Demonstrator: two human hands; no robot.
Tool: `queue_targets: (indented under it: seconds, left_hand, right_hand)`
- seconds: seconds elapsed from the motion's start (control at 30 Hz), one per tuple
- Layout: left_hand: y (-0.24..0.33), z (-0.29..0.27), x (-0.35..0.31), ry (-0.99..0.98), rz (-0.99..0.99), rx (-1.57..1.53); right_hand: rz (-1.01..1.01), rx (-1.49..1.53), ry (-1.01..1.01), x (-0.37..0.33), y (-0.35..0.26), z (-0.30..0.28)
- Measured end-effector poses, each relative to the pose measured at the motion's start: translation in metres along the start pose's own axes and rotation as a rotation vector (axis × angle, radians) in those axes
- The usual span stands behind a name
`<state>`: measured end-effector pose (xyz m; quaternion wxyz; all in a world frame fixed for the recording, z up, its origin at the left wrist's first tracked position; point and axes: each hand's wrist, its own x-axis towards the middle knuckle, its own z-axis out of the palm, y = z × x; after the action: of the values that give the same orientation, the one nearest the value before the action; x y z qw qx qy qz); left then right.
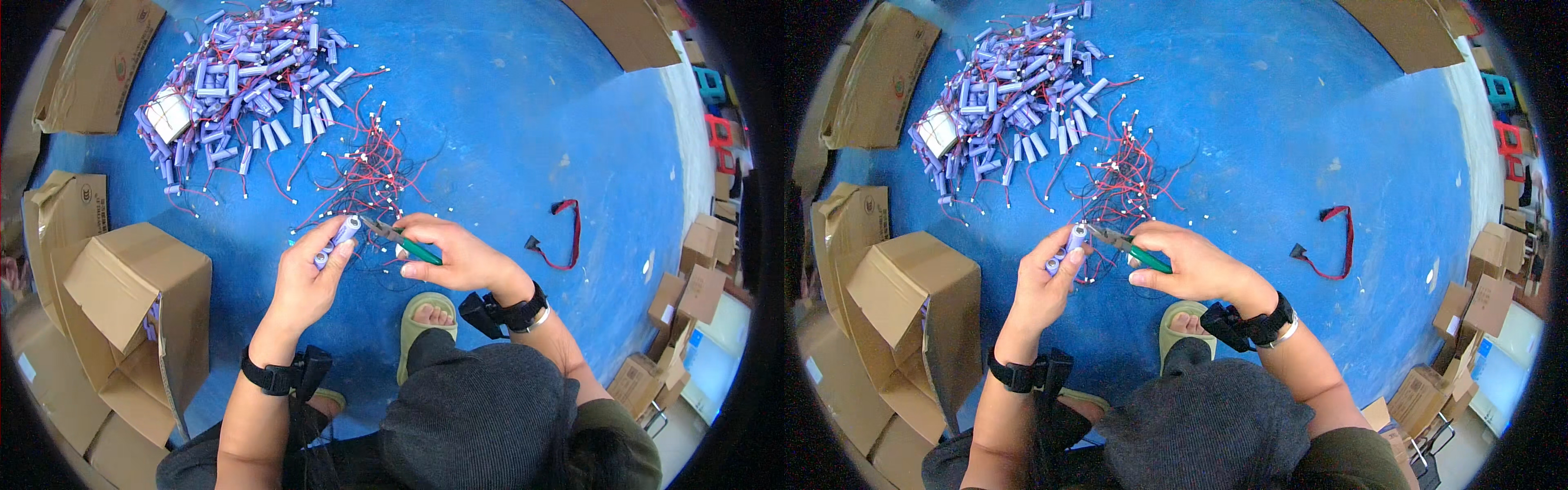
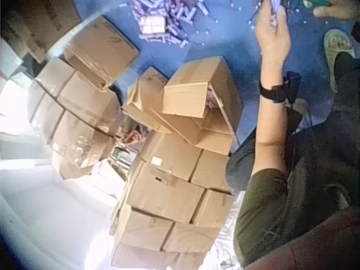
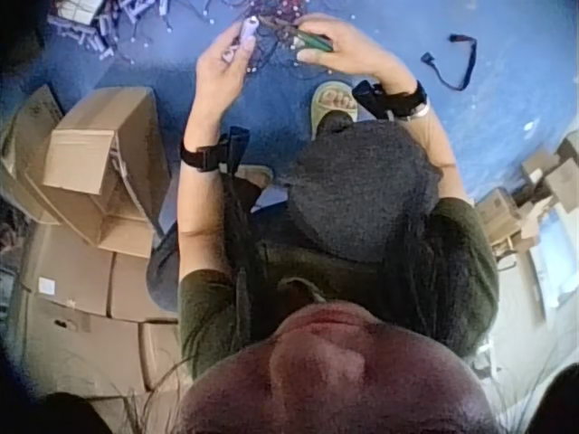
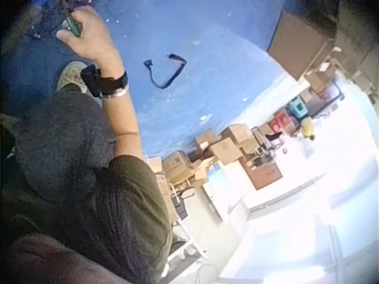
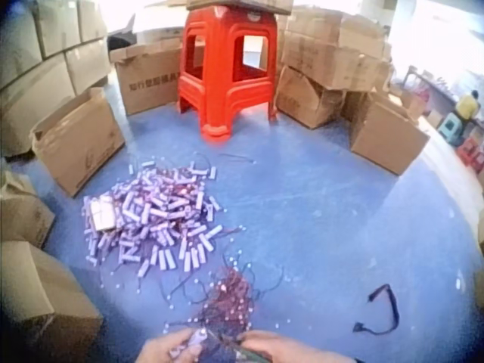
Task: Sort and process small purple batteries with attached wires using pliers, then stand up and turn on a standing fan.
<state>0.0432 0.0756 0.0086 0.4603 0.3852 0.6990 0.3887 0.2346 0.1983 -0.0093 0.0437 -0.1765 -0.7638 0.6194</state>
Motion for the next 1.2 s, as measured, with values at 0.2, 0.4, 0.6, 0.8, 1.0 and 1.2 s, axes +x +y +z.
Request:
queue_targets:
  seconds: [0.2, 0.4, 0.6, 0.8, 1.0, 1.2]
  left_hand:
    - [-0.007, 0.003, -0.003, -0.011, 0.033, 0.007]
    - [0.001, 0.006, -0.005, 0.038, 0.064, 0.277]
    - [-0.003, 0.018, -0.003, -0.088, -0.647, -0.336]
    - [0.004, -0.012, -0.008, 0.214, -0.328, -0.558]
    - [0.063, -0.136, -0.045, 0.856, 0.382, -0.513]
    - [0.044, -0.271, -0.128, 1.460, 0.215, -0.108]
  right_hand:
    - [-0.052, -0.036, 0.055, 0.005, -0.005, 0.003]
    - [-0.089, -0.738, 0.230, 0.005, -0.017, 0.005]
    - [-0.013, -1.136, 0.398, 0.020, -0.015, 0.021]
    - [0.155, -1.215, -0.103, 0.028, 0.021, -0.008]
    - [0.273, -0.531, -0.191, 0.047, 0.016, -0.022]
    - [0.215, -0.998, 0.353, 0.102, 0.063, -0.030]
